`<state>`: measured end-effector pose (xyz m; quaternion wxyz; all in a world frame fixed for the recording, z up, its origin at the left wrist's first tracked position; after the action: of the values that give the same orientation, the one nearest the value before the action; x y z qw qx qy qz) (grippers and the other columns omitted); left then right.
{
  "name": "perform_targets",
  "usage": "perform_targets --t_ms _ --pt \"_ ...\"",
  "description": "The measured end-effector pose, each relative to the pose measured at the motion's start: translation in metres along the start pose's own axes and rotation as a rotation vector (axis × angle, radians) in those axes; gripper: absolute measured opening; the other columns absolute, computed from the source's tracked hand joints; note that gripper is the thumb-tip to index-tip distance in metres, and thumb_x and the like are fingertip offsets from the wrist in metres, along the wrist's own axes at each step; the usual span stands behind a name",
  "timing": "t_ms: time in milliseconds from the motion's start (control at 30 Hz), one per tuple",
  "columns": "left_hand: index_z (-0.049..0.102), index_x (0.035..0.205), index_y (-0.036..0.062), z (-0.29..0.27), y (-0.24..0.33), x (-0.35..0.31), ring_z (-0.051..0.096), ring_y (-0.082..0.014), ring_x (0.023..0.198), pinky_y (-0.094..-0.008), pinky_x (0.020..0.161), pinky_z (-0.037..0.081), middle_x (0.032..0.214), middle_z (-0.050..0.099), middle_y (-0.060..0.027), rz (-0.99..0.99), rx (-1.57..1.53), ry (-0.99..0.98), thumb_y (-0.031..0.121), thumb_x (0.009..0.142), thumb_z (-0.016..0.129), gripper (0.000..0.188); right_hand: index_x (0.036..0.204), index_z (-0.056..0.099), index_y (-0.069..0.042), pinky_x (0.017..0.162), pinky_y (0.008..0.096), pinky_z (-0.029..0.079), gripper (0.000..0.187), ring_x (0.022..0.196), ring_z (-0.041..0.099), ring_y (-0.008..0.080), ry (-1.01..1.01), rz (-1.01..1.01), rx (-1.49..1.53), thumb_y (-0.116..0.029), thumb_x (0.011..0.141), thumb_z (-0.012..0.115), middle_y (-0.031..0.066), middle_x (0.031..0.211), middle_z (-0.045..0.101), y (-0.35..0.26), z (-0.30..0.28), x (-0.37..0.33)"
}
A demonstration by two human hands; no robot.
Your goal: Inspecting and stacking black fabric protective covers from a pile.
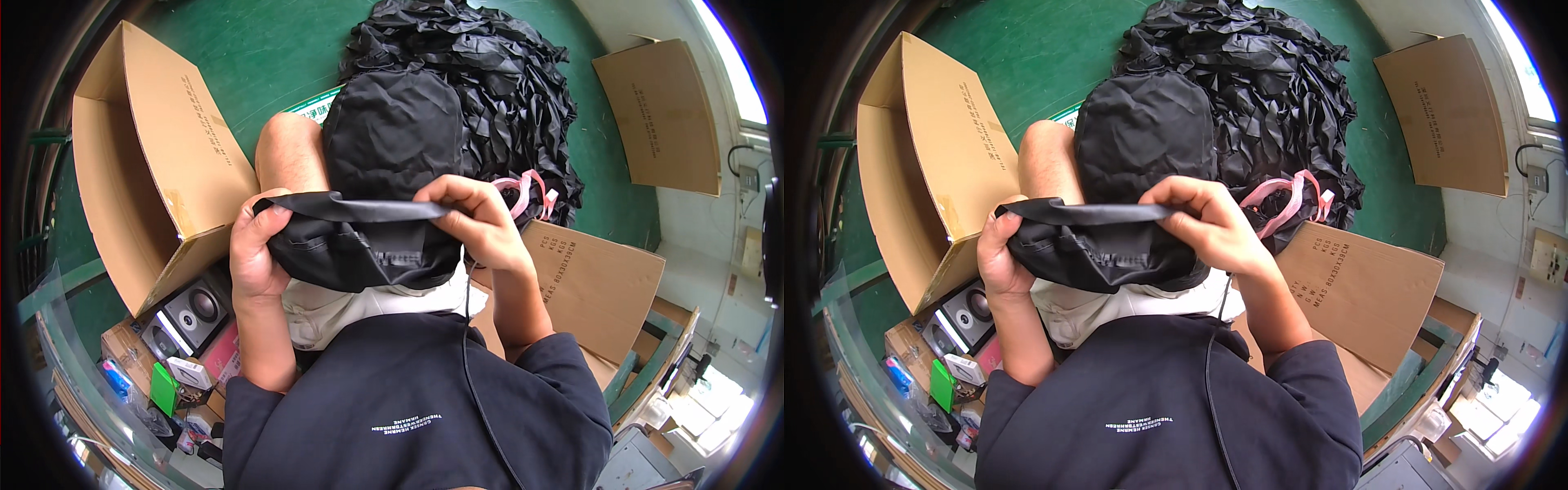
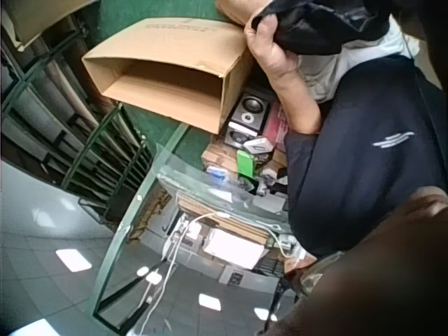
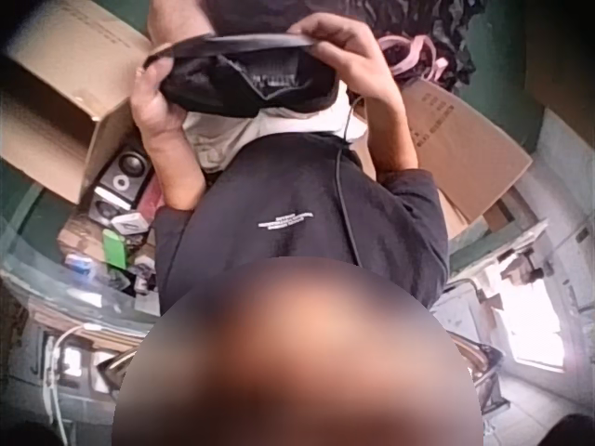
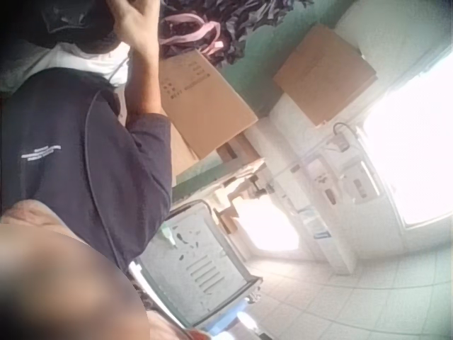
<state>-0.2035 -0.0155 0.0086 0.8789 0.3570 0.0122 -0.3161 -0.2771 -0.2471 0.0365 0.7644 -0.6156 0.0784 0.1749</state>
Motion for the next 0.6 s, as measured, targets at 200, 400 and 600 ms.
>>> perform_targets --t_ms 200,400,600 --pt "0.062 0.108 -0.0087 0.004 -0.011 0.000 0.070 -0.0283 0.089 -0.0380 0.083 0.056 0.101 0.070 -0.0198 -0.009 -0.320 -0.069 0.023 0.097 0.050 0.036 0.107 0.061 0.002 0.083 0.0244 0.048 0.017 0.088 0.063 0.0098 -0.123 -0.124 0.602 -0.011 0.097 0.057 0.0055 0.099 0.067 0.007 -0.001 0.004" --pt "0.059 0.116 -0.0084 -0.001 -0.023 0.000 0.068 -0.0319 0.100 -0.0433 0.092 0.052 0.112 0.067 -0.0243 -0.034 -0.427 -0.159 0.038 0.103 0.042 0.052 0.106 0.057 0.007 0.085 0.0289 0.052 0.026 0.090 0.066 0.0157 -0.220 -0.124 0.845 -0.012 0.090 0.065 0.0116 0.102 0.067 0.003 -0.007 0.004" --pt "0.060 0.115 -0.0076 -0.011 -0.020 -0.005 0.068 -0.0305 0.099 -0.0410 0.090 0.052 0.113 0.067 -0.0225 0.096 -0.341 -0.242 0.042 0.103 0.040 0.054 0.112 0.053 0.007 0.085 0.0257 0.046 0.047 0.094 0.060 0.0139 -0.165 -0.084 0.177 0.005 0.066 0.064 0.0093 0.103 0.061 -0.005 -0.030 -0.021"
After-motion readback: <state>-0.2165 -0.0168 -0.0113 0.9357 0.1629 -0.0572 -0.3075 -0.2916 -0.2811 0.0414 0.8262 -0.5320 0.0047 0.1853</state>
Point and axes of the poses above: each hand's wrist, its own x-axis towards the middle knuckle, its own z-axis out of the palm, y = z × x, the point moved 7 cm from there along x, towards the middle knuckle
